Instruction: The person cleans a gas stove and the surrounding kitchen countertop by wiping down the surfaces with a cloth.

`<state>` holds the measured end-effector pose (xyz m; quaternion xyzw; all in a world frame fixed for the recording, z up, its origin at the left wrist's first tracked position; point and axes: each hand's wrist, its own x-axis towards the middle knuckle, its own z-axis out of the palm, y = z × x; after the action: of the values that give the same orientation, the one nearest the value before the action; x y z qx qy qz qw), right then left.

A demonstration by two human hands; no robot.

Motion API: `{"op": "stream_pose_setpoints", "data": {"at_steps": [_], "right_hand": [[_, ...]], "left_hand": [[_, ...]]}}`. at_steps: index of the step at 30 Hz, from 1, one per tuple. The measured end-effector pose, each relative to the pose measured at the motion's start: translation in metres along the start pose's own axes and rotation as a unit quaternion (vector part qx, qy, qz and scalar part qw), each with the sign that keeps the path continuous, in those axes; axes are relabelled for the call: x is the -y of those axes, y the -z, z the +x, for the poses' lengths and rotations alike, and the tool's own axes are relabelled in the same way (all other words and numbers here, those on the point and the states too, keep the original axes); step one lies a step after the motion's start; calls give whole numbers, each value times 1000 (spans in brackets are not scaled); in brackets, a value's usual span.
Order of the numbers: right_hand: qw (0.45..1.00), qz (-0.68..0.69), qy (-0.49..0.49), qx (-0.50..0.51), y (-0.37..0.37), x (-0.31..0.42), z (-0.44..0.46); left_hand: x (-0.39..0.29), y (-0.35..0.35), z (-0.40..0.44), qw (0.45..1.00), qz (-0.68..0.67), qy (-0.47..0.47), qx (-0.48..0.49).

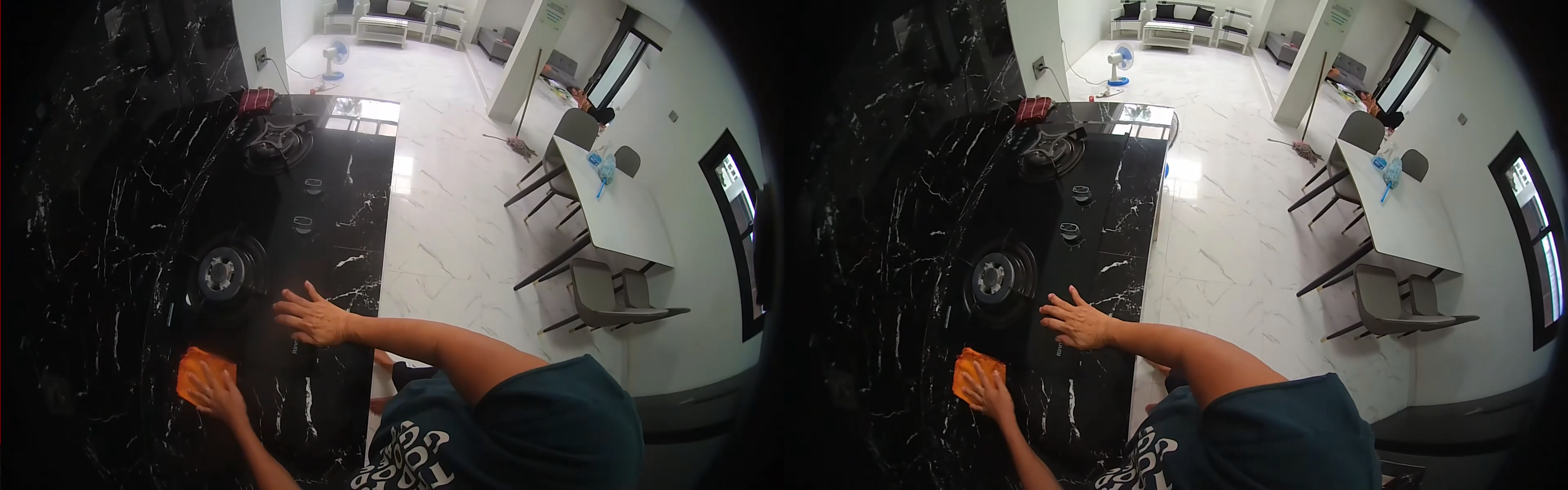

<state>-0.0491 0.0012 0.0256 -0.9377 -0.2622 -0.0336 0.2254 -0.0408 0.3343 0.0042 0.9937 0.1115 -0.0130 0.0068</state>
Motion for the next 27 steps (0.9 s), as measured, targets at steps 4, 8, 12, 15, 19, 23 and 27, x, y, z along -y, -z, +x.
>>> {"op": "stream_pose_setpoints", "data": {"at_steps": [4, 8, 12, 15, 19, 23, 27], "right_hand": [[1000, -11, 7, -12, 1, -2, 1], [999, -9, 27, -43, 0, -5, 0], [995, -64, 43, -69, 2, -1, 2], [995, -56, 47, -67, 7, 5, 2], [994, -42, 71, -65, -1, 23, -7], [968, 17, 213, 129, -4, 89, -63], [935, -55, 285, 203, -51, 133, -53]], "left_hand": [[-48, 21, -80, 997, 0, -60, 55], [-85, 19, -173, 990, -41, -130, 44], [-111, 18, -229, 981, -103, -166, 0], [-98, 23, -234, 957, -239, -166, -3], [-48, 31, -268, 948, -307, -48, -72], [12, 15, -327, 939, -233, 175, -182], [50, 4, -371, 901, -150, 353, -203]]}}
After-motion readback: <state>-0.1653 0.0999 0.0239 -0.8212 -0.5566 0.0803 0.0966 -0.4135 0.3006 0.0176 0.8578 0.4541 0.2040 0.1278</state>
